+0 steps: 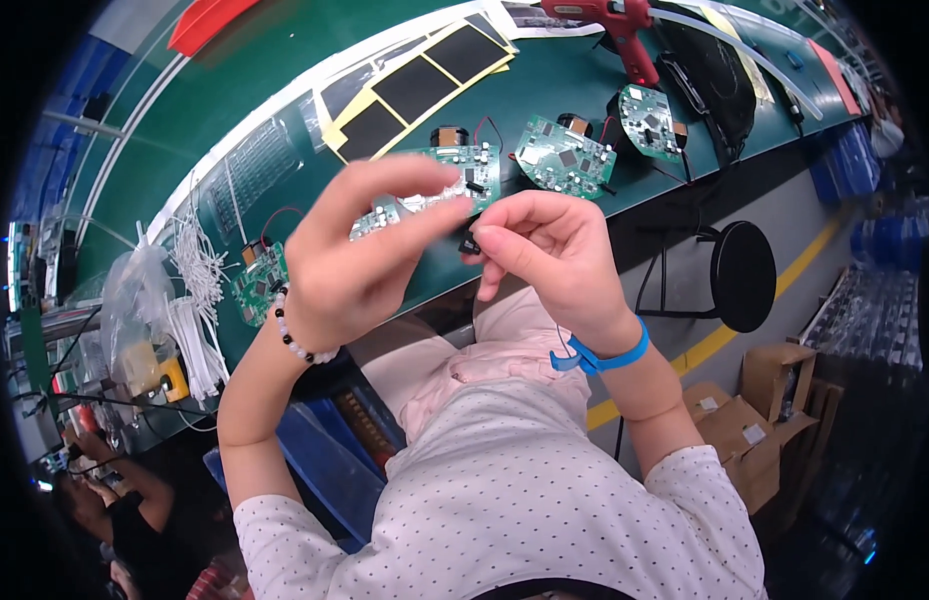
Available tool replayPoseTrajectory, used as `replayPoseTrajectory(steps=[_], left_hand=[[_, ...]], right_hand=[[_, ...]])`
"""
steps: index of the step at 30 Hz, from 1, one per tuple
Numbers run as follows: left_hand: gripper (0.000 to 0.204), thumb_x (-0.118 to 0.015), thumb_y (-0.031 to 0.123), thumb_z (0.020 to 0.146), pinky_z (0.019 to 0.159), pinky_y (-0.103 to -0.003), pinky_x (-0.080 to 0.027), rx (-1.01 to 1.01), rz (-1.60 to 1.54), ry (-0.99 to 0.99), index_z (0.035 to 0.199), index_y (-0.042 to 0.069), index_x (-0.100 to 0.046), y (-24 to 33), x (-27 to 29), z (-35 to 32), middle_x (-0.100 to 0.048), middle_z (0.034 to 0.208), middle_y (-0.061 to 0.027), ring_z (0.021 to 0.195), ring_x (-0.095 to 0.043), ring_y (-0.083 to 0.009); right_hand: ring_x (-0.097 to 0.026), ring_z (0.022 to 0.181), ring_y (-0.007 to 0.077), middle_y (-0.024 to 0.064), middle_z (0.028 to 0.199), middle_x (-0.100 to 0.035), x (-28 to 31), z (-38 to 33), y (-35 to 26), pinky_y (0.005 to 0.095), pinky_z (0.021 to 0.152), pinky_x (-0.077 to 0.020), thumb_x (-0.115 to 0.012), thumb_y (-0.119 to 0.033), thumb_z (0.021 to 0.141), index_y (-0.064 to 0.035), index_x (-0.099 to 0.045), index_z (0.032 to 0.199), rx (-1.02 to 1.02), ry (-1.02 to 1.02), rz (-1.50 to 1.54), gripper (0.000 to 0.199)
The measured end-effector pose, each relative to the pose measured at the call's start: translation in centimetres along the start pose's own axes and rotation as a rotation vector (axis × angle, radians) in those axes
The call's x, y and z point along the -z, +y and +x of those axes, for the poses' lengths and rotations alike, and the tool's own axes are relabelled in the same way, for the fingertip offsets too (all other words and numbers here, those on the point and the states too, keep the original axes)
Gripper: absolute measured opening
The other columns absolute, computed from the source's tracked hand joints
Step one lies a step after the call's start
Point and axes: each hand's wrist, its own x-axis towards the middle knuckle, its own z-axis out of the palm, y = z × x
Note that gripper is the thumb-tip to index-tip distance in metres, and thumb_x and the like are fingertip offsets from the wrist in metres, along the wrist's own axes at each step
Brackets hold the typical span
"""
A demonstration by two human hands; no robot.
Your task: The person assembles electronic components by connecting wires to circuit boards and mounting the components into an electronic housing, using a hot glue gun to secure them.
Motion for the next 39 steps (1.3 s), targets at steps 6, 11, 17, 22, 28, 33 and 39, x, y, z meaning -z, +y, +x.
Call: replayPoseTrajectory(steps=[6, 11, 17, 22, 28, 33, 39], left_hand=[[0.012, -0.063, 0.002, 0.069, 0.068, -0.026, -0.047, 0.446, -0.407, -0.065, 0.080, 0.001, -0.063, 0.0, -2.0, 1.0, -0.056, 0.098, -0.0102, 0.082, -0.058, -0.0174], [0.008, -0.063, 0.004, 0.070, 0.067, -0.025, -0.047, 0.629, -0.523, -0.161, 0.076, -0.001, -0.061, 0.1, -4.1, 3.4, -0.056, 0.099, -0.0105, 0.083, -0.057, -0.0156], [0.010, -0.061, 0.009, 0.073, 0.064, -0.024, -0.047, 0.627, -0.523, -0.320, 0.076, -0.001, -0.060, -2.1, -6.9, 7.0, -0.057, 0.096, -0.0106, 0.080, -0.056, -0.0133], [0.018, -0.062, 0.018, 0.074, 0.063, -0.030, -0.047, 0.559, -0.317, -0.382, 0.079, 0.001, -0.064, -7.4, -12.5, 12.6, -0.062, 0.069, -0.0108, 0.068, -0.059, -0.0165], [0.017, -0.061, 0.017, 0.074, 0.067, -0.032, -0.046, 0.523, -0.135, -0.430, 0.080, 0.002, -0.065, -10.2, -18.5, 15.9, -0.062, 0.074, -0.0150, 0.072, -0.061, -0.0255], [0.017, -0.062, 0.015, 0.073, 0.070, -0.032, -0.046, 0.606, -0.146, -0.562, 0.078, -0.001, -0.064, -11.1, -19.8, 16.7, -0.063, 0.076, -0.0166, 0.074, -0.061, -0.0254], [0.015, -0.061, 0.014, 0.073, 0.071, -0.031, -0.047, 0.597, -0.153, -0.658, 0.078, 0.000, -0.065, -12.2, -20.6, 17.0, -0.063, 0.077, -0.0159, 0.075, -0.061, -0.0249]], right_hand=[[-0.057, 0.060, 0.0085, 0.0071, 0.075, -0.060, 0.7, -0.3, 0.8, 0.0186, 0.053, -0.0474, -0.059, 0.003, 0.076, 0.0059, -0.059, 0.083, 0.260, 0.229, -0.231, 0.008], [-0.059, 0.064, 0.0112, 0.0100, 0.078, -0.059, 3.0, -0.4, 0.8, 0.0198, 0.056, -0.0510, -0.056, 0.006, 0.078, 0.0076, -0.057, 0.086, 0.370, 0.269, -0.429, 0.009], [-0.057, 0.068, 0.0119, 0.0099, 0.079, -0.059, 6.9, 0.3, -1.1, 0.0211, 0.059, -0.0462, -0.059, 0.008, 0.073, 0.0053, -0.059, 0.079, 0.669, 0.445, -0.789, 0.007], [-0.048, 0.098, 0.0314, 0.0179, 0.105, -0.053, 14.8, 2.4, -4.0, 0.0383, 0.082, -0.0397, -0.074, -0.019, 0.062, 0.0015, -0.055, 0.098, 0.681, 0.950, -1.604, 0.046], [-0.042, 0.105, 0.0311, 0.0166, 0.111, -0.050, 17.1, 3.1, -2.4, 0.0384, 0.089, -0.0357, -0.078, -0.028, 0.055, 0.0026, -0.048, 0.110, 0.489, 0.852, -1.664, 0.069], [-0.042, 0.106, 0.0293, 0.0146, 0.110, -0.051, 18.5, 2.6, -3.5, 0.0373, 0.089, -0.0364, -0.077, -0.025, 0.055, 0.0008, -0.048, 0.111, 0.496, 0.692, -1.599, 0.068], [-0.041, 0.108, 0.0286, 0.0138, 0.111, -0.051, 18.7, 2.7, -3.9, 0.0365, 0.089, -0.0369, -0.077, -0.023, 0.054, -0.0001, -0.048, 0.113, 0.485, 0.614, -1.589, 0.070]])
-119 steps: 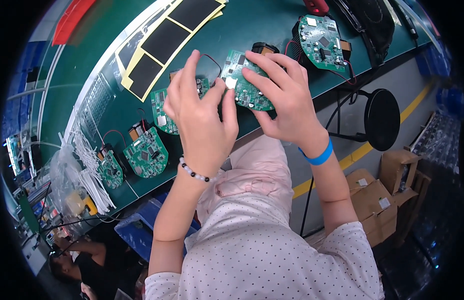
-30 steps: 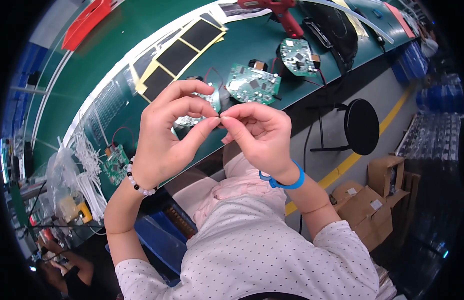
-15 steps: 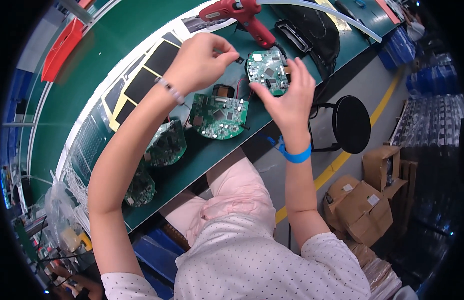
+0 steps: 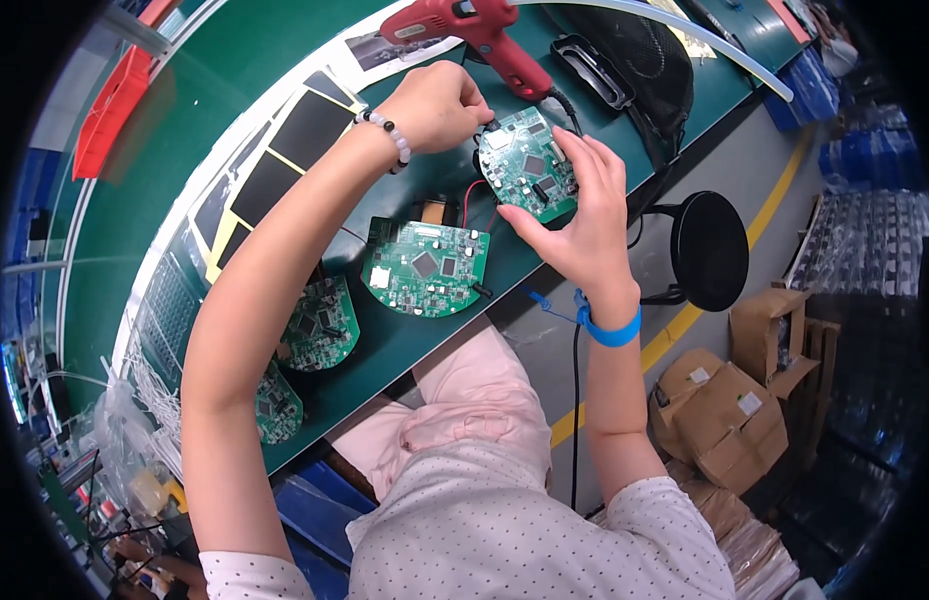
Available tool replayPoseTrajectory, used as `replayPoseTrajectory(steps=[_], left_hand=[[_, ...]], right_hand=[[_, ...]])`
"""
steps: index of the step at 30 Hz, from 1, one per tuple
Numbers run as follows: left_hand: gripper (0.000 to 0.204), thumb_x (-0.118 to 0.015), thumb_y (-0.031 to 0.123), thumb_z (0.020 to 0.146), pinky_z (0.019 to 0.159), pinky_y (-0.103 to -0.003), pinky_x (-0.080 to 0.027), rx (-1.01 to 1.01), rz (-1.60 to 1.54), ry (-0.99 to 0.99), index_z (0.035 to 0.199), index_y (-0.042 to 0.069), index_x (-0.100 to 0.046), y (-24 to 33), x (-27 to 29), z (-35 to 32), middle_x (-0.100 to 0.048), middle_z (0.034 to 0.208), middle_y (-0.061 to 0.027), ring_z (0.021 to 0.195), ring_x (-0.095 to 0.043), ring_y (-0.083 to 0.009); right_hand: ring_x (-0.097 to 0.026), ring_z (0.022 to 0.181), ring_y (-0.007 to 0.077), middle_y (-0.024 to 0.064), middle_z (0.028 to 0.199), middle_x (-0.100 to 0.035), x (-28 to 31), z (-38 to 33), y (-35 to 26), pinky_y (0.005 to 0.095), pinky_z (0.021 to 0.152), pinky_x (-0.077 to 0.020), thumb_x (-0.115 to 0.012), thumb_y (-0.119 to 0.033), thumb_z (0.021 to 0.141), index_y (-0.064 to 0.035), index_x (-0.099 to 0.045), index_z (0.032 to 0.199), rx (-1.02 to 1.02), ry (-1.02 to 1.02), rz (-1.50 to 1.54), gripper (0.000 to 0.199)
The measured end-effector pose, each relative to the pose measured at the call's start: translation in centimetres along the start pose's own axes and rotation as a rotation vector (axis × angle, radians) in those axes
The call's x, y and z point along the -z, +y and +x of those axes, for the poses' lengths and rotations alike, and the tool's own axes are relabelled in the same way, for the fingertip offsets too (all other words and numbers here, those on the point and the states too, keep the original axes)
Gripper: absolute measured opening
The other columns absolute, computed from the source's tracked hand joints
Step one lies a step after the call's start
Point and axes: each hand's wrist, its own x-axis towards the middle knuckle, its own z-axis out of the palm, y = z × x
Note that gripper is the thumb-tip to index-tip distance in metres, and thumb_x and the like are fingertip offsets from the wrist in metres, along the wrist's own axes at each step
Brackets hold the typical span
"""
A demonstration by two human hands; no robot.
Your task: The person assembles electronic components by connecting wires to circuit boards and mounting the components into an electronic housing, using a hot glue gun to secure them.
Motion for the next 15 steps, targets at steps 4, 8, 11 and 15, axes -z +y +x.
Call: replayPoseTrajectory(steps=[4, 8, 11, 15], left_hand=[[0.015, -0.062, 0.014, 0.072, 0.071, -0.032, -0.047, 0.001, 0.017, -0.056, 0.079, 0.001, -0.065, 0.1, 0.6, 0.4, -0.063, 0.077, -0.0158, 0.075, -0.061, -0.0247], [0.018, -0.062, 0.015, 0.074, 0.065, -0.029, -0.047, -0.063, 0.194, -0.092, 0.081, 0.000, -0.064, 0.6, 1.3, 0.3, -0.063, 0.074, -0.0121, 0.069, -0.060, -0.0191], [0.016, -0.063, 0.013, 0.071, 0.064, -0.031, -0.047, -0.135, 0.292, -0.070, 0.080, 0.000, -0.065, 1.1, 1.1, 0.5, -0.063, 0.073, -0.0148, 0.068, -0.061, -0.0230], [0.014, -0.062, 0.009, 0.069, 0.063, -0.033, -0.047, -0.244, 0.410, -0.017, 0.078, -0.001, -0.065, 1.2, 0.7, 0.3, -0.062, 0.073, -0.0175, 0.066, -0.060, -0.0280]], right_hand=[[-0.041, 0.108, 0.0287, 0.0134, 0.111, -0.051, -0.1, 0.1, 0.2, 0.0363, 0.089, -0.0370, -0.077, -0.022, 0.054, -0.0005, -0.048, 0.113, 0.019, 0.006, 0.020, 0.070], [-0.041, 0.108, 0.0286, 0.0127, 0.112, -0.051, -0.2, 0.2, 0.2, 0.0363, 0.089, -0.0369, -0.077, -0.020, 0.054, -0.0008, -0.048, 0.113, 0.024, -0.012, 0.029, 0.069], [-0.041, 0.106, 0.0350, 0.0142, 0.113, -0.050, -0.2, 0.1, 0.4, 0.0406, 0.090, -0.0358, -0.075, -0.022, 0.055, 0.0017, -0.049, 0.109, 0.032, -0.012, 0.049, 0.065], [-0.041, 0.106, 0.0351, 0.0139, 0.113, -0.051, -0.2, 0.1, 0.4, 0.0406, 0.090, -0.0356, -0.075, -0.022, 0.055, 0.0014, -0.050, 0.108, 0.033, -0.009, 0.055, 0.064]])
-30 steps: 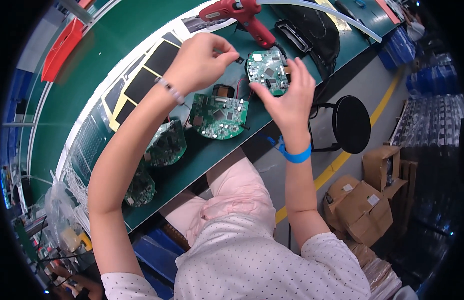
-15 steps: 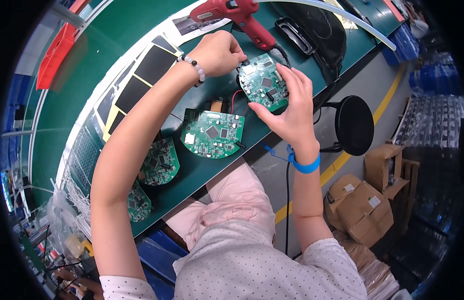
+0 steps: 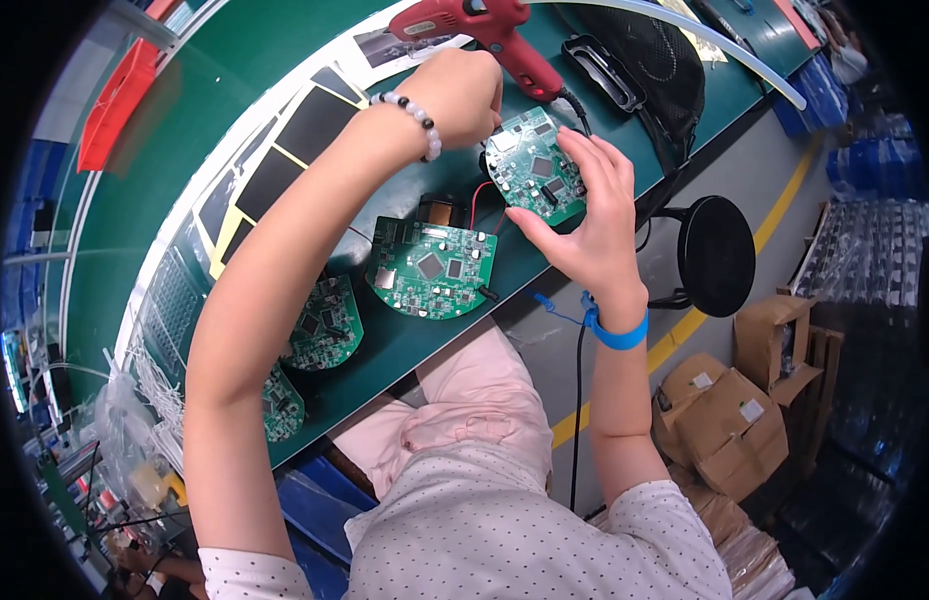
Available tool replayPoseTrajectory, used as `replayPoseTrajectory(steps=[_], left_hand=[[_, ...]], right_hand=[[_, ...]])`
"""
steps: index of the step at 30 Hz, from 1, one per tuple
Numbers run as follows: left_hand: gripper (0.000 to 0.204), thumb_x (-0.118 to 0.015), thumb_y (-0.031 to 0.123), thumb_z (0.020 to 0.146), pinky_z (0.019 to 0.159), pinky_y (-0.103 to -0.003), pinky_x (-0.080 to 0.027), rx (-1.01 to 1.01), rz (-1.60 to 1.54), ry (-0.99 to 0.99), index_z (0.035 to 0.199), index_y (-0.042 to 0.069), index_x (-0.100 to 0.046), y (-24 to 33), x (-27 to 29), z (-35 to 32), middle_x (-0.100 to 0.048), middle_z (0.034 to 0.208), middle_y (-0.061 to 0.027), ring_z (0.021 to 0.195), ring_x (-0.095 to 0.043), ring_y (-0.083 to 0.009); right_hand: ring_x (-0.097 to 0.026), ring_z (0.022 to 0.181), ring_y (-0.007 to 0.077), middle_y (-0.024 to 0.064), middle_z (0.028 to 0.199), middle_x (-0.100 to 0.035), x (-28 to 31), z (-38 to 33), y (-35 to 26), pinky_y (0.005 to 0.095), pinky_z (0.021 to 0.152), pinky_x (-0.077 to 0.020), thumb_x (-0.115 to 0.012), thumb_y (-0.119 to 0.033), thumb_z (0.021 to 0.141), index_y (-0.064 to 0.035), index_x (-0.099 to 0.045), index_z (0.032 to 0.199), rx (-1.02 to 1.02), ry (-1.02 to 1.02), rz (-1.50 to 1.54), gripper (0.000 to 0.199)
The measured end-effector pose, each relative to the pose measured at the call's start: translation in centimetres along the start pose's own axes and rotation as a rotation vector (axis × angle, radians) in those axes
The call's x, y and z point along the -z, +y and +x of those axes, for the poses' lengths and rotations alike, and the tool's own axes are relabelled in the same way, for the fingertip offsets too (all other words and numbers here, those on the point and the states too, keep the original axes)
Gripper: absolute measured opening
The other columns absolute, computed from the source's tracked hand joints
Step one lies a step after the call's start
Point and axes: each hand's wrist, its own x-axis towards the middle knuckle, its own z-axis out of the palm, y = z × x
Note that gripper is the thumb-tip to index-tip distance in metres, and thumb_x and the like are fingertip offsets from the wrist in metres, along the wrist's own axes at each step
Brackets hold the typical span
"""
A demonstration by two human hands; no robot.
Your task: The person assembles electronic components by connecting wires to circuit boards and mounting the components into an electronic housing, using a hot glue gun to secure them.
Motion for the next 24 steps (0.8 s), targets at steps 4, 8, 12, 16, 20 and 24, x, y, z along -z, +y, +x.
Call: replayPoseTrajectory(steps=[4, 8, 12, 16, 20, 24], left_hand=[[0.010, -0.061, 0.004, 0.064, 0.070, -0.036, -0.049, 0.045, -0.094, 0.120, 0.072, 0.001, -0.066, 0.4, -1.3, -1.3, -0.061, 0.070, -0.0193, 0.073, -0.061, -0.0312], [0.010, -0.057, 0.003, 0.068, 0.071, -0.037, -0.047, -0.097, -0.147, 0.318, 0.073, -0.001, -0.064, 0.1, -2.9, -2.3, -0.060, 0.081, -0.0163, 0.077, -0.058, -0.0313], [0.010, -0.056, 0.004, 0.073, 0.072, -0.036, -0.047, -0.034, -0.260, 0.443, 0.076, -0.002, -0.063, 1.2, -4.1, -4.1, -0.059, 0.089, -0.0128, 0.078, -0.058, -0.0295], [0.011, -0.058, 0.006, 0.073, 0.070, -0.035, -0.047, -0.073, -0.280, 0.447, 0.074, -0.004, -0.061, 1.0, -4.3, -4.1, -0.059, 0.092, -0.0107, 0.077, -0.058, -0.0276], [0.011, -0.060, 0.003, 0.074, 0.063, -0.031, -0.048, -0.209, -0.120, 0.477, 0.082, -0.005, -0.060, 1.0, -4.4, -3.9, -0.058, 0.096, -0.0097, 0.075, -0.059, -0.0233], [0.009, -0.062, 0.001, 0.072, 0.064, -0.031, -0.049, -0.224, -0.221, 0.464, 0.079, -0.004, -0.060, 1.0, -4.2, -3.9, -0.056, 0.100, -0.0082, 0.075, -0.059, -0.0209]], right_hand=[[-0.041, 0.106, 0.0353, 0.0145, 0.113, -0.051, -0.1, 0.0, 0.1, 0.0408, 0.090, -0.0356, -0.075, -0.022, 0.055, 0.0019, -0.051, 0.106, 0.009, 0.009, 0.012, 0.062], [-0.041, 0.106, 0.0353, 0.0147, 0.113, -0.050, -0.1, 0.0, 0.0, 0.0408, 0.089, -0.0358, -0.075, -0.022, 0.055, 0.0022, -0.051, 0.105, 0.006, 0.017, 0.004, 0.060], [-0.041, 0.108, 0.0331, 0.0133, 0.114, -0.050, -0.2, -0.1, 0.0, 0.0394, 0.090, -0.0356, -0.075, -0.021, 0.055, 0.0010, -0.051, 0.107, -0.002, 0.017, -0.010, 0.061], [-0.041, 0.109, 0.0314, 0.0124, 0.116, -0.050, -0.3, -0.1, -0.1, 0.0380, 0.091, -0.0350, -0.076, -0.019, 0.055, -0.0001, -0.051, 0.108, -0.013, 0.016, -0.004, 0.061], [-0.040, 0.106, 0.0357, 0.0144, 0.113, -0.050, -0.3, -0.2, 0.1, 0.0409, 0.089, -0.0357, -0.075, -0.021, 0.055, 0.0024, -0.050, 0.107, 0.017, 0.028, -0.017, 0.062], [-0.039, 0.105, 0.0363, 0.0176, 0.113, -0.049, -0.2, -0.3, -0.2, 0.0399, 0.092, -0.0330, -0.075, -0.019, 0.056, 0.0041, -0.036, 0.121, -0.022, 0.026, 0.050, 0.079]])
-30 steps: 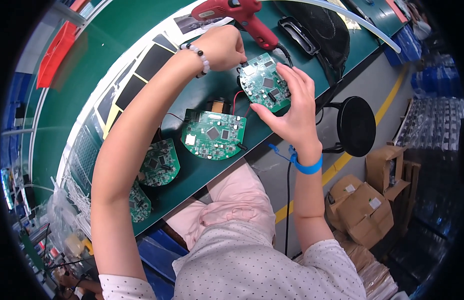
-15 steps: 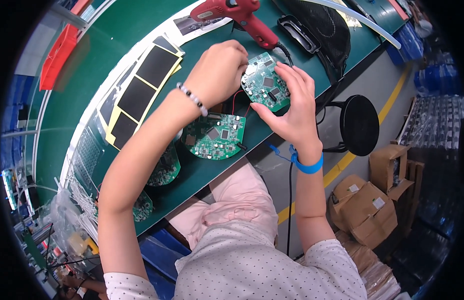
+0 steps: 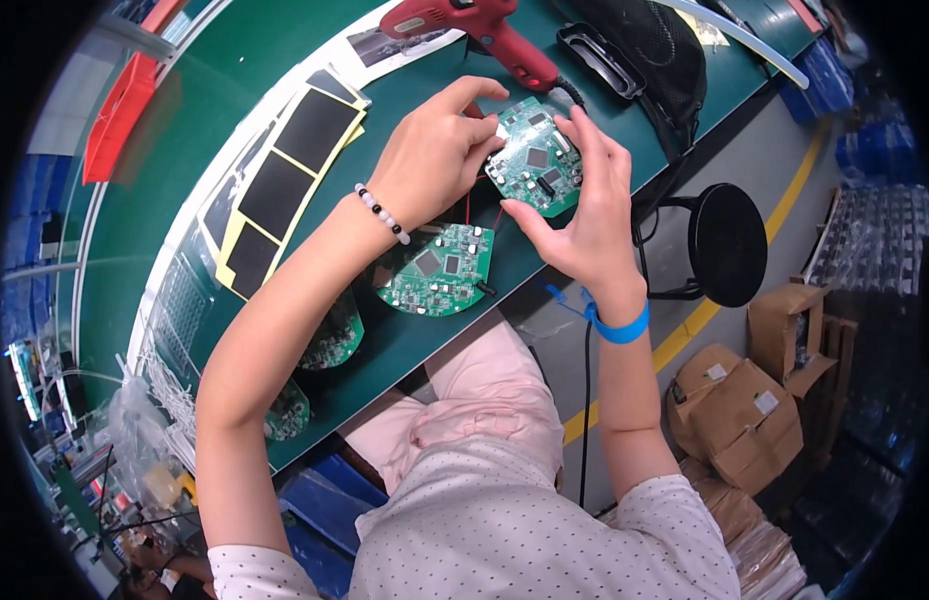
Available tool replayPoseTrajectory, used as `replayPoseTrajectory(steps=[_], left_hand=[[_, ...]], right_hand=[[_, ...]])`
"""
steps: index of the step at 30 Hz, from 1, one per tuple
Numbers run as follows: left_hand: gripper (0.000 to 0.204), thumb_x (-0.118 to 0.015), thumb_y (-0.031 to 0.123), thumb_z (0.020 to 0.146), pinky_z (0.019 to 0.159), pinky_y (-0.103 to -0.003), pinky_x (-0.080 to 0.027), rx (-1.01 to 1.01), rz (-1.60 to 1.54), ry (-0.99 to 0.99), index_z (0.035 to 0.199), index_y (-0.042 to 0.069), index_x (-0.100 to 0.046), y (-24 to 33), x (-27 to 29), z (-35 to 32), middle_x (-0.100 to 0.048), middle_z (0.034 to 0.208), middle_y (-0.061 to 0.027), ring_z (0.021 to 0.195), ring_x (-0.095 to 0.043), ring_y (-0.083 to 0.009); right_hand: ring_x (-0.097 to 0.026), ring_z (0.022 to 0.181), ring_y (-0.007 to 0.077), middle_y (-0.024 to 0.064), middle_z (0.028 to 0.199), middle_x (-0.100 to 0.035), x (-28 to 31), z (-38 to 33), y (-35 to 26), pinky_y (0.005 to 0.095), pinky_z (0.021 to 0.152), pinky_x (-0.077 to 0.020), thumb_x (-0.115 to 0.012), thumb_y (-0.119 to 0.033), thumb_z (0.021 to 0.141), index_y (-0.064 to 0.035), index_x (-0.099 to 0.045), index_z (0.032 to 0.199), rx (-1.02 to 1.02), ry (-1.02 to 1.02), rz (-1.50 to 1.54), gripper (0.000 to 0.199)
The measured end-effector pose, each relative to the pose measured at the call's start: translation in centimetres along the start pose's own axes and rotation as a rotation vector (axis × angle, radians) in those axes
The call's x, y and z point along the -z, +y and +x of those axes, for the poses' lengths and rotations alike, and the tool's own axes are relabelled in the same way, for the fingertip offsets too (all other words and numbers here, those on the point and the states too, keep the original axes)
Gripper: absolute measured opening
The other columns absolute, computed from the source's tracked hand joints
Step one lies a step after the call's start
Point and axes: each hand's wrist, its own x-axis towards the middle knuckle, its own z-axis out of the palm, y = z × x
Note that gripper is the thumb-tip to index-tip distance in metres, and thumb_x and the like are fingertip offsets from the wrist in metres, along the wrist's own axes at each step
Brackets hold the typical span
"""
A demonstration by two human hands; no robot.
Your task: The person assembles electronic components by connecting wires to circuit boards and mounting the components into an electronic housing, using a hot glue gun to secure them.
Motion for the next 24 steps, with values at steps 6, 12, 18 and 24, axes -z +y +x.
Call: replayPoseTrajectory(steps=[6, 12, 18, 24], left_hand=[[0.007, -0.063, -0.001, 0.065, 0.071, -0.031, -0.047, -0.050, -0.062, 0.108, 0.073, -0.002, -0.062, -0.7, -0.6, -0.4, -0.056, 0.103, -0.0076, 0.085, -0.056, -0.0221], [0.014, -0.063, 0.011, 0.072, 0.081, -0.034, -0.044, -0.018, 0.047, 0.093, 0.082, 0.003, -0.065, -2.0, 0.7, -1.1, -0.055, 0.107, -0.0088, 0.097, -0.053, -0.0269], [0.021, -0.058, 0.020, 0.077, 0.077, -0.029, -0.045, 0.347, 0.032, -0.018, 0.089, 0.006, -0.065, -0.8, 14.1, -4.9, -0.061, 0.094, -0.0099, 0.086, -0.058, -0.0212], [0.028, -0.054, 0.021, 0.083, 0.080, -0.031, -0.046, 0.480, 0.256, 0.424, 0.105, 0.005, -0.057, 10.2, 30.7, -22.3, -0.060, 0.099, -0.0112, 0.093, -0.057, -0.0204]], right_hand=[[-0.036, 0.110, 0.0318, 0.0190, 0.116, -0.047, -0.1, 0.1, -0.8, 0.0374, 0.093, -0.0313, -0.074, -0.014, 0.058, 0.0045, -0.021, 0.130, -0.011, -0.045, 0.040, 0.091], [-0.038, 0.109, 0.0297, 0.0152, 0.118, -0.046, 0.0, 0.2, -1.0, 0.0365, 0.093, -0.0307, -0.075, -0.022, 0.063, 0.0036, -0.024, 0.129, 0.031, -0.085, -0.064, 0.087], [-0.037, 0.116, 0.0313, 0.0184, 0.127, -0.039, 0.5, 0.6, -1.8, 0.0368, 0.095, -0.0310, -0.075, -0.020, 0.063, -0.0004, -0.043, 0.119, 0.240, -0.046, -0.223, 0.067], [-0.037, 0.118, 0.0329, 0.0172, 0.127, -0.041, 10.6, 2.3, -9.1, 0.0428, 0.098, -0.0304, -0.058, -0.013, 0.078, -0.0005, -0.046, 0.118, 0.485, 0.197, -0.059, 0.044]])
